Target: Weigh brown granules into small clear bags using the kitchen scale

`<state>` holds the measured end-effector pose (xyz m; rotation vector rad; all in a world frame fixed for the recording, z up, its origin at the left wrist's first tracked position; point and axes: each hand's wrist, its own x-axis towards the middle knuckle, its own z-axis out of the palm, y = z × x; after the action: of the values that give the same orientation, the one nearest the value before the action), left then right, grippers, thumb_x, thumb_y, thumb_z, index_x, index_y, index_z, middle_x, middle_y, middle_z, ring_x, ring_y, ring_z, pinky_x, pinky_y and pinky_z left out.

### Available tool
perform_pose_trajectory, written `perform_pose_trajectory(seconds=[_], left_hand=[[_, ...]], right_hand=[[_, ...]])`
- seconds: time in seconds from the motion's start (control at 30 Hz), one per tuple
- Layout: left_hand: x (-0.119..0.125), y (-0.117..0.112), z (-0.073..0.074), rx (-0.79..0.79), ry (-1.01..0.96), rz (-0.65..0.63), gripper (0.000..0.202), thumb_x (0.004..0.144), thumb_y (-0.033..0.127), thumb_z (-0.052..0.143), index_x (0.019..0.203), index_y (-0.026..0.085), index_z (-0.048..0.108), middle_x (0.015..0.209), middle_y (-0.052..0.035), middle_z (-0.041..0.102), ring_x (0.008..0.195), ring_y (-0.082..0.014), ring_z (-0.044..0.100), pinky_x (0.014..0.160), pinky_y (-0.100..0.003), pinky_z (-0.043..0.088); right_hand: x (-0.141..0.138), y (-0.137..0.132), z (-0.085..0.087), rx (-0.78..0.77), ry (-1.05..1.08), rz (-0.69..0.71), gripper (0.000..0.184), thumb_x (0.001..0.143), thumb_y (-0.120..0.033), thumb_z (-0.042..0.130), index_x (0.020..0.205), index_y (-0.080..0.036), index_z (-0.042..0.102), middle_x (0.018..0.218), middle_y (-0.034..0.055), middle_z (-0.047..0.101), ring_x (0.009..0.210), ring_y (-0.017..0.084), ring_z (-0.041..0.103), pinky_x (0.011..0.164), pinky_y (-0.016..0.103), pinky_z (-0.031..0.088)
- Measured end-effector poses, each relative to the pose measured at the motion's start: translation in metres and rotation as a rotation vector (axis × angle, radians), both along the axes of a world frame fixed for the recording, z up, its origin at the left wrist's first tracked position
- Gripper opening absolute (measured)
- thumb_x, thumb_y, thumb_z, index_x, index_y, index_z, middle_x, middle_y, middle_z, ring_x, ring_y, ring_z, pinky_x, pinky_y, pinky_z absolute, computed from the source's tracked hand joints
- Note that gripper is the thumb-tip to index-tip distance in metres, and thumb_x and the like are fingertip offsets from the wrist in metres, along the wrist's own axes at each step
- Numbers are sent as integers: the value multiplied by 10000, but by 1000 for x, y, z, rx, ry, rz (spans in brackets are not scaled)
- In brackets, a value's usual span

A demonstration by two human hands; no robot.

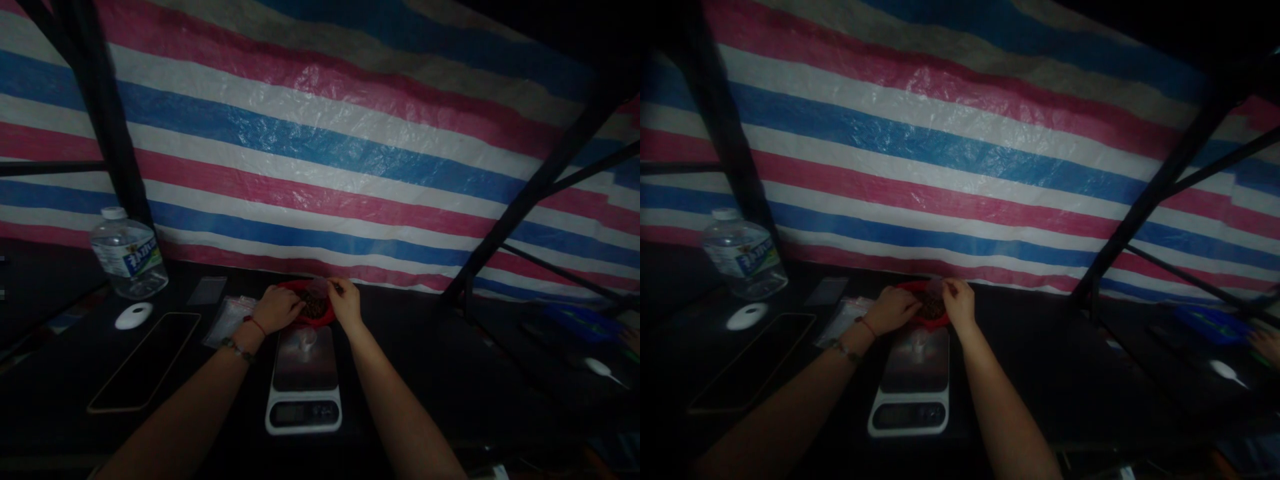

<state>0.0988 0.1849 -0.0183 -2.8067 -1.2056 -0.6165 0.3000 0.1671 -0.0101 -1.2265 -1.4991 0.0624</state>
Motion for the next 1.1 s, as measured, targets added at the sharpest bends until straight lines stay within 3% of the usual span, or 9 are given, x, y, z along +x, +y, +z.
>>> perform_pose_trajectory(seconds=[0.13, 0.33, 0.53, 0.7, 0.8, 0.93, 1.03, 1.1], left_hand=[[5, 0, -5, -42, -25, 20, 352, 891, 444, 419, 870, 236, 702, 966, -65, 693, 949, -237, 600, 866, -404, 361], [8, 3, -19, -82, -73, 92, 454, 869, 548, 416, 1164, 268, 617, 1203, -84, 628, 1120, -297, 535, 989, -495, 283], [-2, 2, -12, -95, -128, 6, 355, 906, 448, 406, 1112, 283, 643, 1211, -39, 634, 1146, -249, 535, 1002, -463, 295], [-19, 3, -2, -108, -108, -134, 259, 882, 346, 468, 890, 239, 703, 1016, -23, 701, 1007, -193, 597, 945, -369, 349], [-26, 6, 1, -86, -122, -139, 266, 875, 333, 472, 808, 213, 699, 946, -33, 705, 949, -188, 607, 904, -343, 376], [-27, 6, 5, -22, -203, -53, 330, 894, 349, 428, 775, 185, 688, 877, -61, 704, 912, -212, 609, 878, -360, 404], [-15, 2, 13, -50, -364, -15, 325, 888, 398, 444, 903, 187, 691, 936, -71, 704, 931, -224, 617, 882, -371, 428], [-2, -2, 19, -175, -496, -50, 374, 850, 434, 508, 1114, 196, 625, 1024, -72, 694, 955, -223, 627, 871, -357, 458]], right_hand=[[20, 4, -5, -11, 176, -23, 199, 784, -310, 549, 822, -178, 692, 796, 48, 691, 715, 174, 611, 699, 301, 490], [65, 9, -18, -41, 618, -21, 299, 732, -419, 606, 845, -145, 642, 652, -1, 611, 524, 123, 531, 500, 249, 461], [91, 10, -40, -120, 811, -37, 293, 670, -379, 647, 851, -151, 609, 603, -32, 579, 481, 100, 514, 422, 203, 421], [103, 7, -46, -292, 824, -41, 354, 597, -334, 695, 888, -152, 607, 613, -21, 613, 455, 108, 557, 355, 171, 348], [104, 4, -43, -331, 865, -26, 360, 581, -320, 725, 881, -153, 616, 617, -19, 621, 449, 99, 557, 352, 163, 352], [89, -2, -33, -264, 1023, 156, 351, 593, -313, 761, 885, -183, 616, 712, -6, 653, 563, 116, 622, 458, 198, 475], [66, -7, -26, -225, 1080, 326, 363, 608, -297, 776, 914, -211, 602, 781, -9, 656, 676, 138, 660, 595, 252, 551], [49, -11, -23, -226, 1080, 419, 379, 617, -284, 780, 945, -224, 599, 797, -17, 649, 724, 137, 664, 657, 262, 560]])
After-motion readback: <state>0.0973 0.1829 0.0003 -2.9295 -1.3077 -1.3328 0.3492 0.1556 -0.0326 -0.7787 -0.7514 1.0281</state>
